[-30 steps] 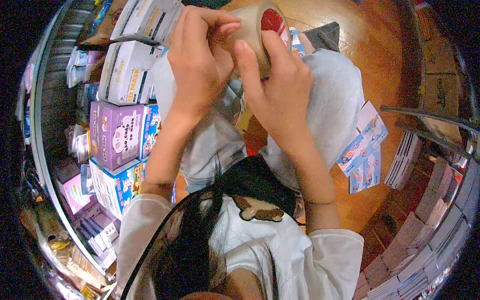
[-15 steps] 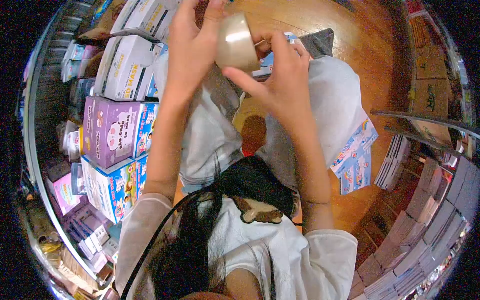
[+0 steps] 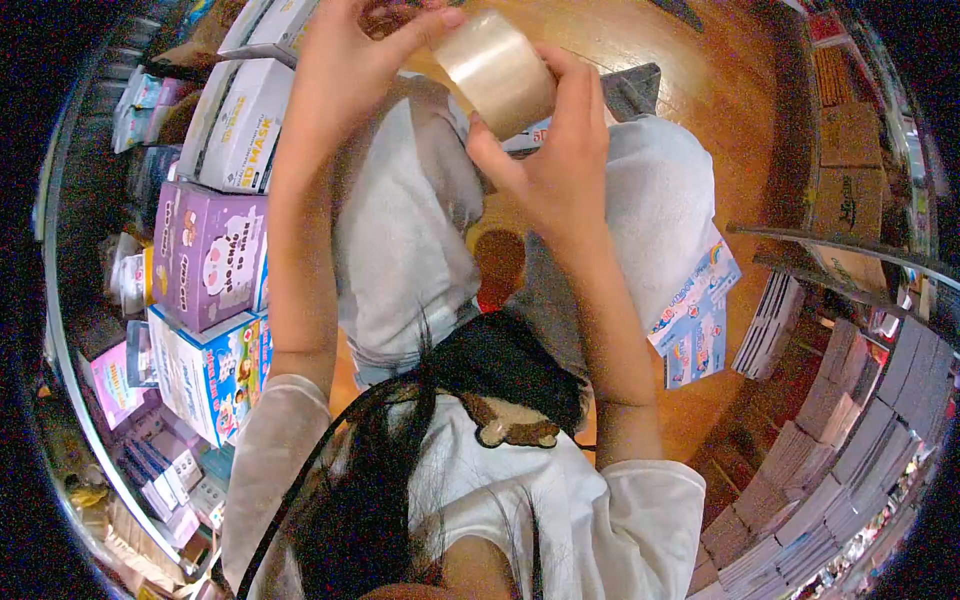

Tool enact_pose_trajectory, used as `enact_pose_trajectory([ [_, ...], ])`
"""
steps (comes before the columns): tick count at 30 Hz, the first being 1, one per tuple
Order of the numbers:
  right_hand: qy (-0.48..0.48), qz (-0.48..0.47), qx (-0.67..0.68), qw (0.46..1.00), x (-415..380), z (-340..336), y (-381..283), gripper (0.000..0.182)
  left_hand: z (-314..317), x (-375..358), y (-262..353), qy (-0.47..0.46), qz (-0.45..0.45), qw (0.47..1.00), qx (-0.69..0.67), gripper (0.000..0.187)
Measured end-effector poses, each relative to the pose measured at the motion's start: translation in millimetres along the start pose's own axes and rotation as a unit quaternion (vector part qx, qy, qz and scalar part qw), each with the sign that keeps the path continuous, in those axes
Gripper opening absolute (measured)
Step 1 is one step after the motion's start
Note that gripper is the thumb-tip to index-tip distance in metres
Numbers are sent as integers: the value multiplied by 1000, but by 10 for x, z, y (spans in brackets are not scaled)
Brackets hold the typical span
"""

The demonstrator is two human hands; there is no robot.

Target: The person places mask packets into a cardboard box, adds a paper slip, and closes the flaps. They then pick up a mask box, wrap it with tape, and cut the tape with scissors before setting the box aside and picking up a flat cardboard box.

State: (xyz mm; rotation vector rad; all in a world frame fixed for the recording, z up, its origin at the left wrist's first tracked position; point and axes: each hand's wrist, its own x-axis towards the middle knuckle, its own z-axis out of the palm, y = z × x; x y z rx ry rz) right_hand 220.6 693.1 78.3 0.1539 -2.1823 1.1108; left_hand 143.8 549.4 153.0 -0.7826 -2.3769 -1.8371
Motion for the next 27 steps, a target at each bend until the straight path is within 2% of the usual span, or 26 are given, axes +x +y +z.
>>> enact_pose_trajectory([
  [2,11,22,41,999,16,-9,-18,59,-18,11,-19,11,-12,1000,-12,20],
  [5,36,-17,32,999,45,-44,-19,61,-11,13,-16,36,-38,998,-28,31],
  [7,11,-22,-17,1000,70,-116,-82,58,-9,-3,4,50,-54,995,-69,42],
  [10,-9,-51,-58,997,111,-202,-131,56,-50,54,-25,13,-44,995,-86,58],
  [13,-34,-64,-71,995,163,-261,-139,53,-60,79,21,36,-58,992,-108,63],
  [16,-65,-78,-87,991,236,-317,-149,52,-78,69,5,51,-15,994,-97,65],
  [19,-105,-85,-105,985,360,-385,-167,52,-78,65,70,74,-23,995,-66,59],
  [23,-169,-112,-151,967,565,-462,-148,51,-81,160,-49,101,-17,991,-90,42],
  [26,-224,-15,-163,961,668,-452,-200,50,-107,253,-127,119,-2,986,-118,35],
  [27,-225,-56,-173,957,713,-452,-197,51,-123,272,-153,119,0,986,-118,34],
])
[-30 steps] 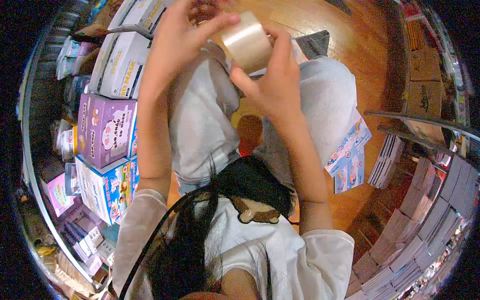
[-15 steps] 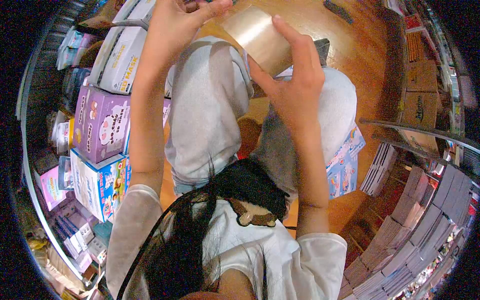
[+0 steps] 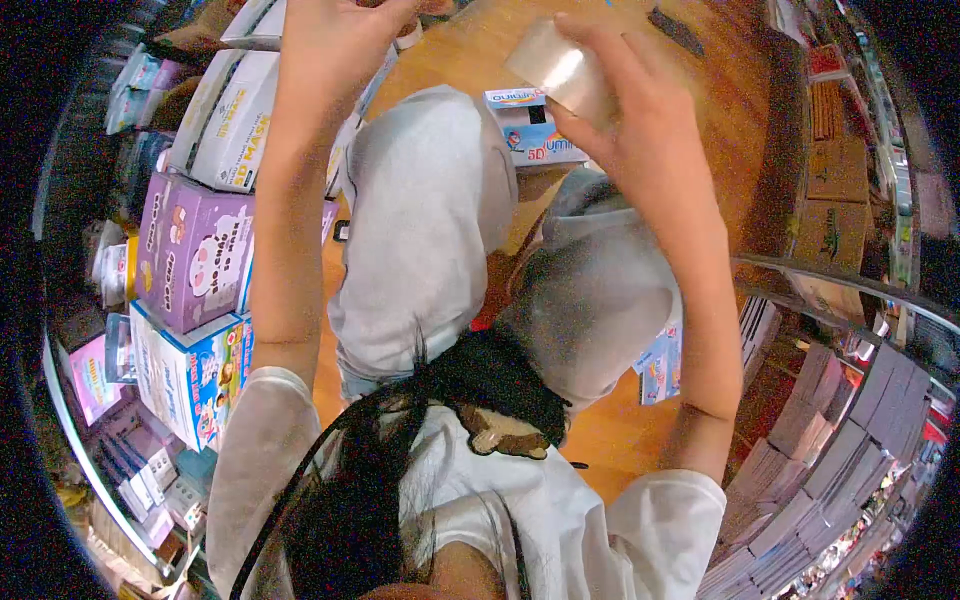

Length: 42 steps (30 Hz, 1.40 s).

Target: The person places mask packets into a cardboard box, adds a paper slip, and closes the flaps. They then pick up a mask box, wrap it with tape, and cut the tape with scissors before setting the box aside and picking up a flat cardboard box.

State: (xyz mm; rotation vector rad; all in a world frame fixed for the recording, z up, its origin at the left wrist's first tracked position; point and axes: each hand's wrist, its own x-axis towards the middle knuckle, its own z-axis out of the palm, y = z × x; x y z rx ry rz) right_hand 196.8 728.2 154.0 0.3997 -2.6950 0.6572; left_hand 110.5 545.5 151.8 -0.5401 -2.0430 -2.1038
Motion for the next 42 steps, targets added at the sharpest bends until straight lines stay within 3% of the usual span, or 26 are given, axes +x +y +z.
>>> enact_pose_trajectory([
  [2,10,-70,-36,997,55,-35,51,52,-19,15,-29,1,3,1000,-3,32],
  [5,-60,-3,-14,998,159,-85,123,55,-25,60,-38,19,15,999,-26,31],
  [8,-31,-61,49,996,259,6,384,56,-119,144,-47,47,40,997,-48,29],
  [11,-59,-49,168,983,363,99,850,58,-187,129,14,55,39,996,-56,26],
  [14,-67,-114,0,991,423,131,1020,63,-209,113,-88,62,53,997,-3,28],
  [17,-47,-180,-56,981,508,95,968,64,-197,98,-106,101,15,994,-45,34],
  [20,-99,-196,-105,970,569,51,939,63,-206,62,-84,94,43,994,-33,36],
  [23,-130,-165,-60,976,585,46,841,60,-226,144,-287,80,25,996,-43,40],
  [26,-105,-183,-15,977,686,215,795,55,-345,176,-738,87,-1,987,-138,25],
  [29,-135,-100,-3,986,698,508,1069,54,-354,-4,-1191,115,-128,975,-139,18],
  [32,-205,22,72,976,736,779,1233,51,-293,-299,-1911,150,-304,912,-233,19],
  [35,-249,-13,62,966,836,984,1244,49,-164,-578,-2367,198,-394,848,-294,20],
  [38,-285,-58,41,956,932,1199,1201,48,-122,-745,-2820,166,-452,816,-321,33],
  [42,-347,-57,31,935,960,1486,1096,46,-29,-931,-3331,157,-494,769,-374,30],
])
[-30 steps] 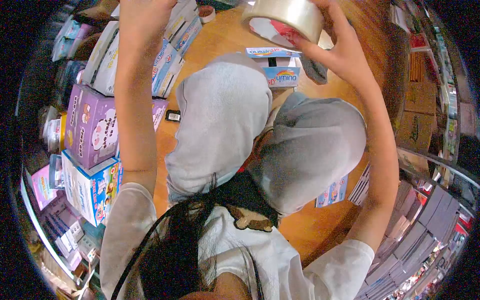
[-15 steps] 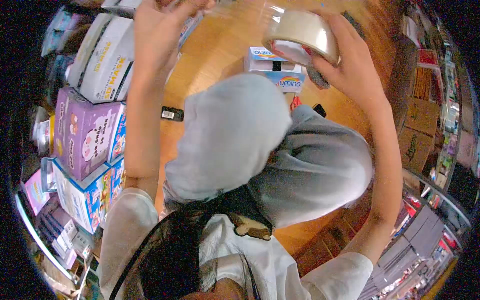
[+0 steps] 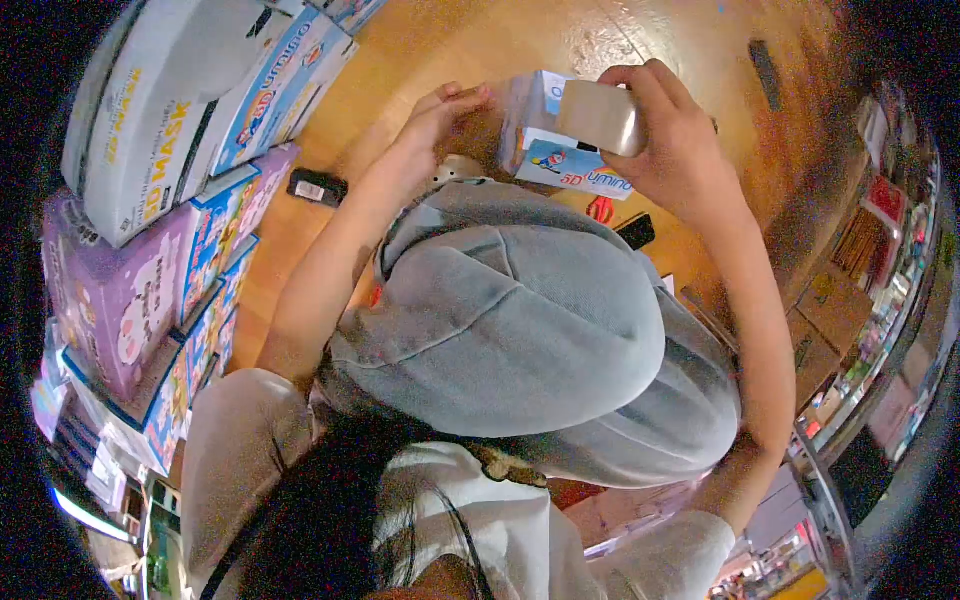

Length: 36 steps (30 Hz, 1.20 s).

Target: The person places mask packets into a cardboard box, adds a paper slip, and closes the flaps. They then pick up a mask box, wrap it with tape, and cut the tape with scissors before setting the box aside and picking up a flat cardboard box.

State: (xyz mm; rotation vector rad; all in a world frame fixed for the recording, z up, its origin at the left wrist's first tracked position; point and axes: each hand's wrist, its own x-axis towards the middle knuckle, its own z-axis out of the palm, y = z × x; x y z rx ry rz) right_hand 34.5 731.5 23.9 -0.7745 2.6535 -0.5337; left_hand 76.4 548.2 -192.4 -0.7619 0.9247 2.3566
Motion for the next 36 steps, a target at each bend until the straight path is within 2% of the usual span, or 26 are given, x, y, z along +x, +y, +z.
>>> enact_pose_trajectory([
  [3,-16,-31,-36,999,88,179,7,46,-128,124,-216,-5,-38,999,-23,28],
  [5,-39,-13,-56,998,122,268,-24,47,-192,168,-352,-36,-45,996,-61,28],
  [11,-68,2,-93,993,197,491,-24,49,-196,282,-514,-3,-56,993,-100,29],
  [16,-95,-6,-116,989,274,555,-33,51,-67,253,-499,66,-88,993,-47,33],
  [20,-110,-3,-141,984,311,593,-65,51,-199,461,-736,65,-59,995,49,37],
  [23,-111,-5,-154,982,310,630,-31,51,-154,453,-750,123,-36,987,102,38],
  [29,-108,2,-164,981,307,647,-38,51,-81,367,-724,126,37,989,71,35],
  [32,-107,15,-167,980,301,664,-26,49,-34,358,-739,163,55,979,105,33],
  [36,-105,32,-166,980,310,694,-10,46,-76,554,-990,152,80,985,24,31],
])
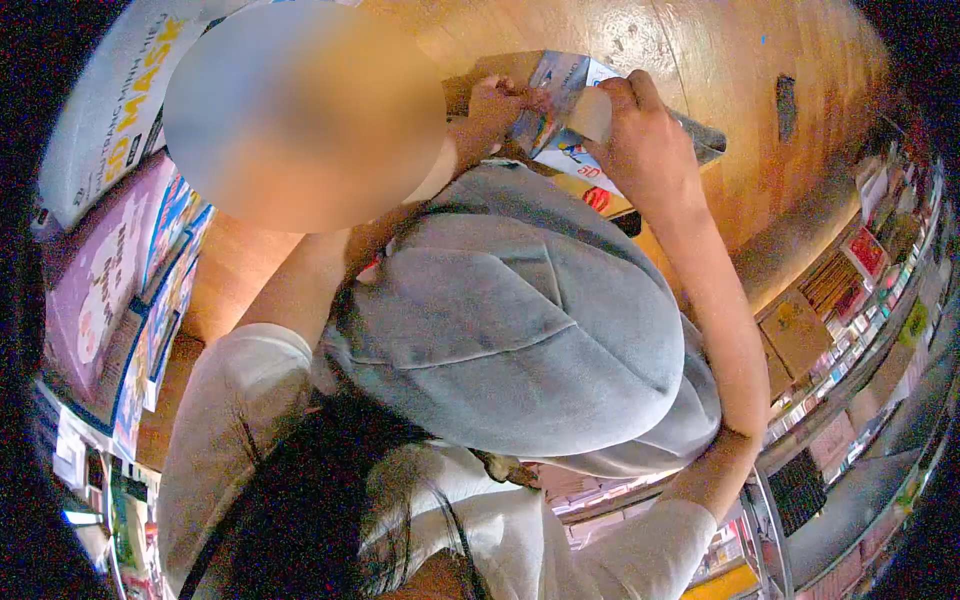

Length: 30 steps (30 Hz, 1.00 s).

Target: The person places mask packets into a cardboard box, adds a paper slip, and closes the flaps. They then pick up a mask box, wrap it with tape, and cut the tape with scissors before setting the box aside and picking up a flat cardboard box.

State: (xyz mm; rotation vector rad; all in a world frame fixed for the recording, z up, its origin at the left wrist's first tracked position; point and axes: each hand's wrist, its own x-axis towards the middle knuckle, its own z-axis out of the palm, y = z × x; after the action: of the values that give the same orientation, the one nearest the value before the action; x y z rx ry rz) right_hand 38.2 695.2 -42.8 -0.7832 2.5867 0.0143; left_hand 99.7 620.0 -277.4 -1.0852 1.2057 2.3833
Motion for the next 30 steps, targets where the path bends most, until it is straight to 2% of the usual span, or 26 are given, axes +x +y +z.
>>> enact_pose_trajectory([
  [8,-1,9,-11,1000,19,14,10,46,61,-98,64,4,-7,999,-47,27],
  [11,9,0,-7,1000,-10,24,53,48,70,-187,165,-1,5,1000,-22,28],
  [14,22,10,1,1000,-61,76,75,48,53,85,-165,17,44,992,117,26],
  [17,27,16,1,1000,-88,91,56,46,-5,223,-344,-39,52,998,-18,24],
  [20,42,7,15,999,-113,109,62,44,-12,24,-109,-54,51,997,-8,22],
  [22,51,4,29,998,-159,123,76,44,-83,499,-617,-67,34,997,12,22],
  [24,58,1,43,997,-178,134,94,43,-83,623,-691,-44,51,997,45,22],
  [26,61,-3,50,997,-187,141,117,42,-29,324,-401,18,98,991,87,22],
  [29,61,-5,46,997,-175,142,122,42,-11,117,-158,-24,30,999,3,21],
  [30,61,-5,41,997,-175,140,120,42,-6,47,-97,-25,36,999,9,25],
])
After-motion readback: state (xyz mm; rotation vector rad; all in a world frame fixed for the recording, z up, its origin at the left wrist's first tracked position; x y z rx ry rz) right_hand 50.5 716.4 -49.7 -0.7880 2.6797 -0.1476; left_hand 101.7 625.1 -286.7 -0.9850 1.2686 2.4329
